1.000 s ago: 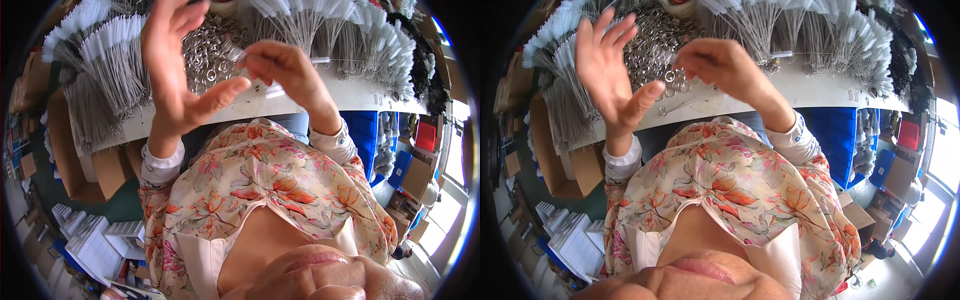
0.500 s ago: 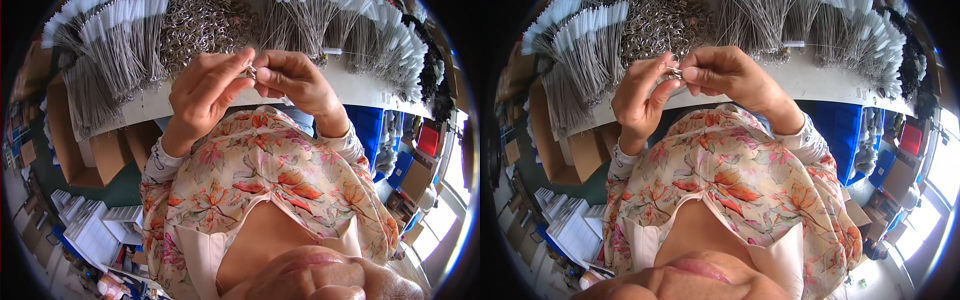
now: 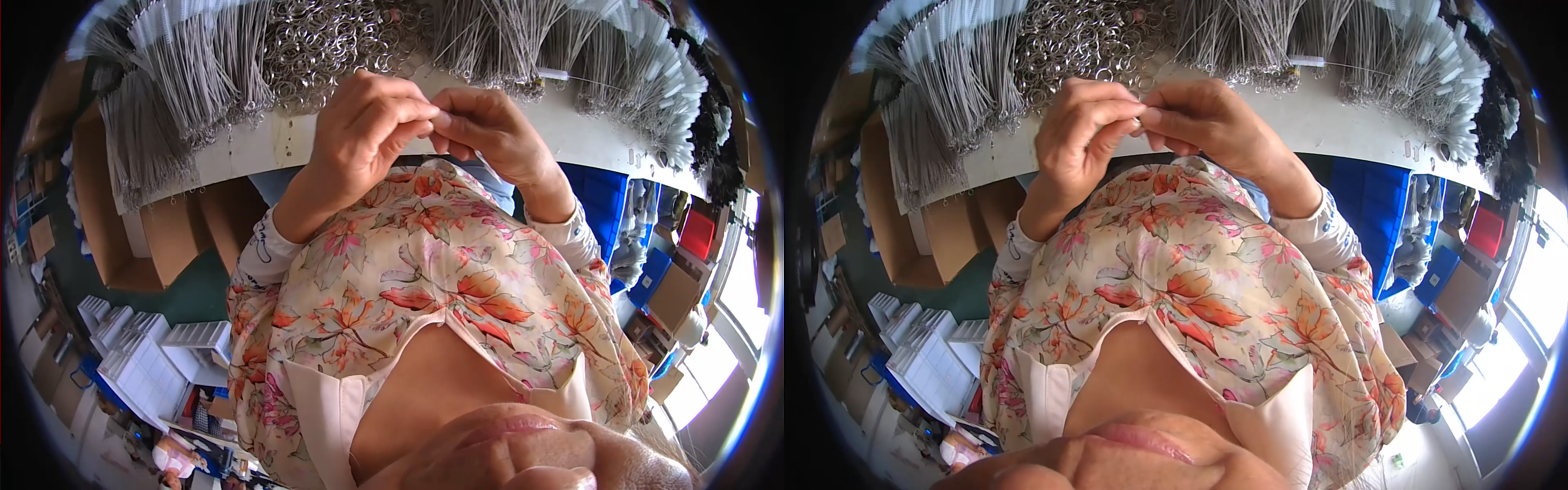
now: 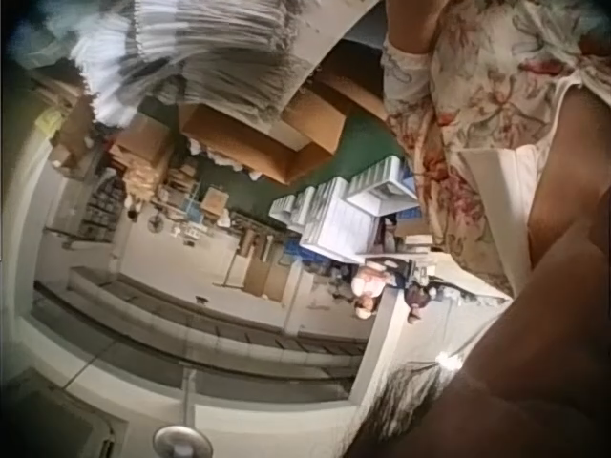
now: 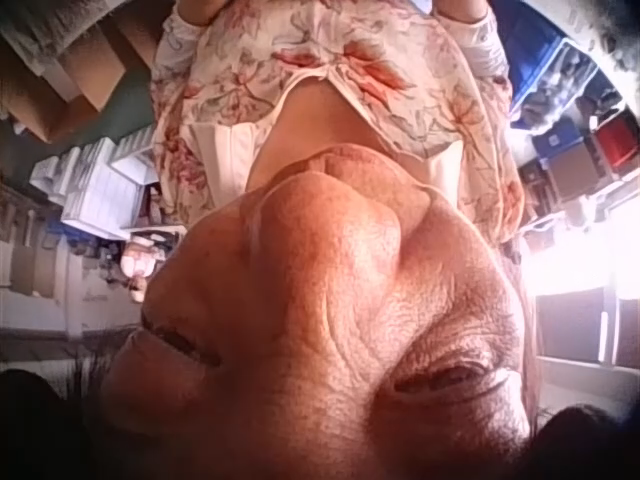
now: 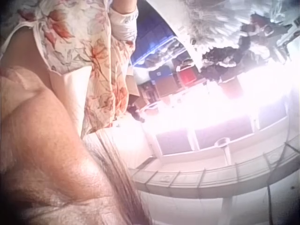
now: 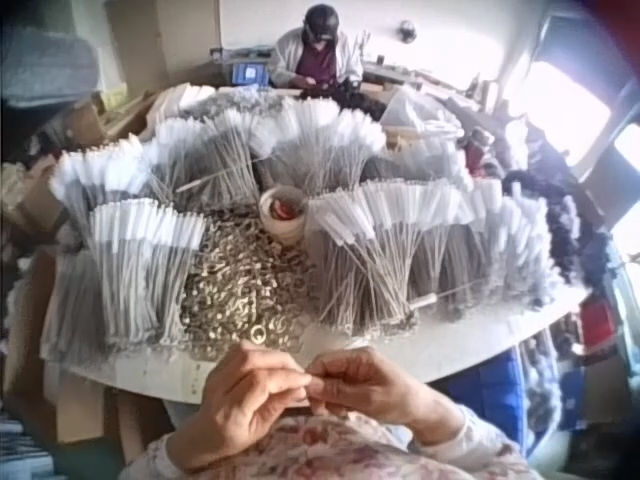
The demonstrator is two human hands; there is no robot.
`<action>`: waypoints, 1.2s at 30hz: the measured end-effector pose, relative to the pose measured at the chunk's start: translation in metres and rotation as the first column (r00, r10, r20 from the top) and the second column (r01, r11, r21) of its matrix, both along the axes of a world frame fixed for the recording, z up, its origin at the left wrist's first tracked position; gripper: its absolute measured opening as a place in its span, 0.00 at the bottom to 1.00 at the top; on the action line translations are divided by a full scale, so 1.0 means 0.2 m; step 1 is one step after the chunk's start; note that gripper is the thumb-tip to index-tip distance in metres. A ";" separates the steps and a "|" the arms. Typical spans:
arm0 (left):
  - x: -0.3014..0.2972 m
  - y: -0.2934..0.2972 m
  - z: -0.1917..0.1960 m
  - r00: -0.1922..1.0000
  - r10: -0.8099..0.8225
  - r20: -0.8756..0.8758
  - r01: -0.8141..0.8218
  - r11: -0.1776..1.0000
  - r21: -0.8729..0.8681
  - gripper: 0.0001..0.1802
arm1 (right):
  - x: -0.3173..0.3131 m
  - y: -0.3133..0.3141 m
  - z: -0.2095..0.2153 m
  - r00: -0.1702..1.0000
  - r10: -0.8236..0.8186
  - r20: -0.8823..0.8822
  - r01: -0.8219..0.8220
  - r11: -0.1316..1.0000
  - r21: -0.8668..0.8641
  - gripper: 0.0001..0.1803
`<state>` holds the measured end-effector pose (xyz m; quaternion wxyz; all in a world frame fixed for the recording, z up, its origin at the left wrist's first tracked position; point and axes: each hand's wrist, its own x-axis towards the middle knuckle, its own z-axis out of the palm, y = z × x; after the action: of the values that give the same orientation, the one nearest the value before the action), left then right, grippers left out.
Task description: Assembling small white brushes onto metal rings in a factory workshop setting.
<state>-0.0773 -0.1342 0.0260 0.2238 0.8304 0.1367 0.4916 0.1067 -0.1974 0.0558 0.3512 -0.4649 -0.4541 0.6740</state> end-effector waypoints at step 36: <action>-0.32 0.05 0.11 0.989 -0.102 0.106 0.147 0.754 -0.640 0.13 | -0.19 0.17 -0.04 0.996 0.087 -0.004 -0.087 0.992 0.094 0.08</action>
<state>-0.1414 -0.1252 0.0484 0.5323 0.6935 0.2348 0.4250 0.0682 -0.1643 0.0474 0.3448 -0.4250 -0.5037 0.6684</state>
